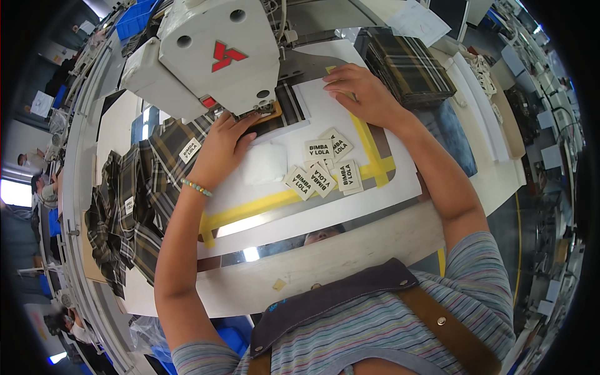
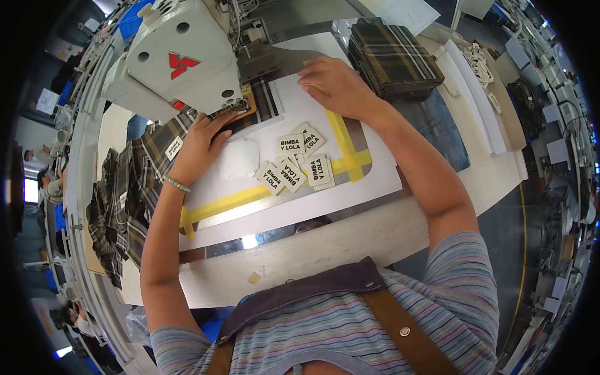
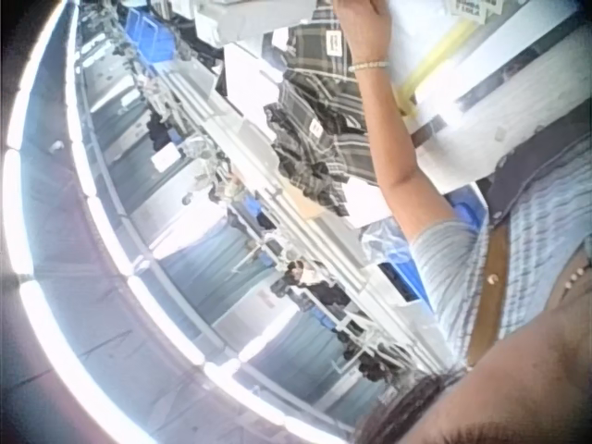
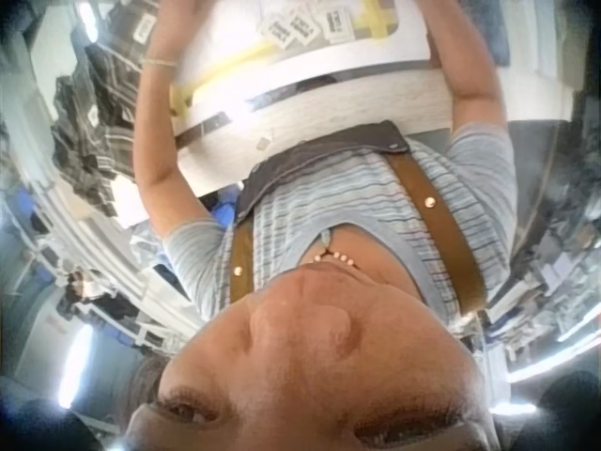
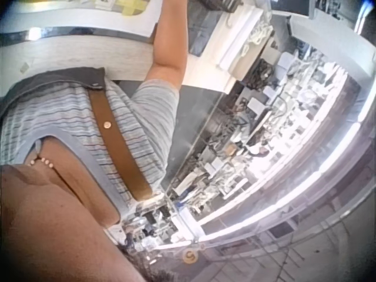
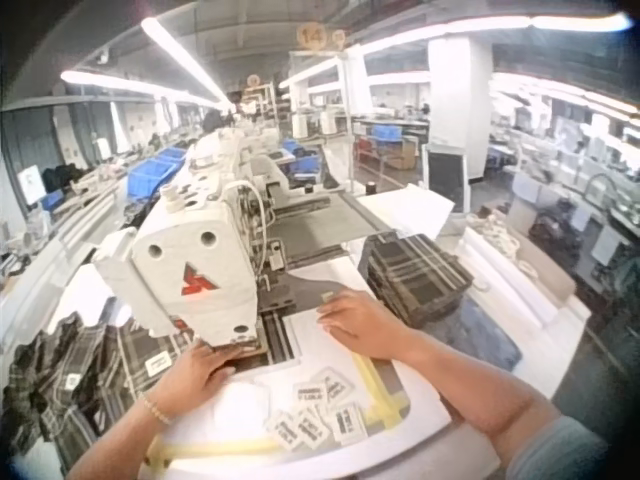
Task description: The person uses a sewing machine to attach small rectangular labels to plaid fabric pieces. They repeatedly pick up a fabric piece, place it under the machine's presser foot, align a label, and sew it in place. The finished items are moved to a stack on the left side of the table.
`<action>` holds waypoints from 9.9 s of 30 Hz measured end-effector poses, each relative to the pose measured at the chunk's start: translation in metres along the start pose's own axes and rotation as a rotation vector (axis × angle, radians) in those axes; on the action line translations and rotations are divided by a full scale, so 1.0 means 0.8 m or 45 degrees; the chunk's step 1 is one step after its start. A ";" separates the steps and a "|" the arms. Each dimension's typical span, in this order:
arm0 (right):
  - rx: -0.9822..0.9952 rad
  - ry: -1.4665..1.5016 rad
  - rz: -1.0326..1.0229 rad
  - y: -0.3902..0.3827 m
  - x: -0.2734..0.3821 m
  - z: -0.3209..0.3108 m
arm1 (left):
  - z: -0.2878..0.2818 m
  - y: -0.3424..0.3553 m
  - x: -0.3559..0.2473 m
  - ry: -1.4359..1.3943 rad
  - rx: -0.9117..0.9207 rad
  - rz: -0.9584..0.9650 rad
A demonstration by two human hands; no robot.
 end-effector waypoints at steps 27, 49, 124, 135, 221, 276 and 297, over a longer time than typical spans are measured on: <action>0.284 -0.303 -0.248 0.007 0.102 0.030 | 0.003 -0.020 0.021 -0.102 -0.337 -0.258; 0.059 -0.112 -0.399 -0.036 0.119 0.003 | -0.084 -0.149 0.027 0.191 -0.281 -0.168; 0.276 0.474 0.162 -0.015 0.131 0.019 | 0.007 -0.017 -0.028 -0.874 -0.637 -0.236; 0.124 -0.601 -0.467 -0.018 0.103 0.044 | -0.014 -0.013 -0.068 -0.339 -0.578 0.109; 0.507 0.005 -0.053 -0.055 0.107 0.026 | 0.039 0.003 -0.115 -0.509 -0.180 0.057; 0.035 -0.810 0.433 -0.062 -0.046 -0.126 | 0.039 -0.011 -0.139 -0.738 -0.199 0.115; -0.015 -0.295 0.486 -0.062 -0.050 -0.151 | 0.040 -0.017 -0.117 0.073 -0.165 -0.021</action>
Point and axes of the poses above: each hand's wrist, its own y-axis towards the middle knuckle, its own z-axis out of the palm, x = y × z, the point moved 8 cm from there along y, towards the middle knuckle, and after that the axes turned 13 degrees about z, right-handed, at the moved point
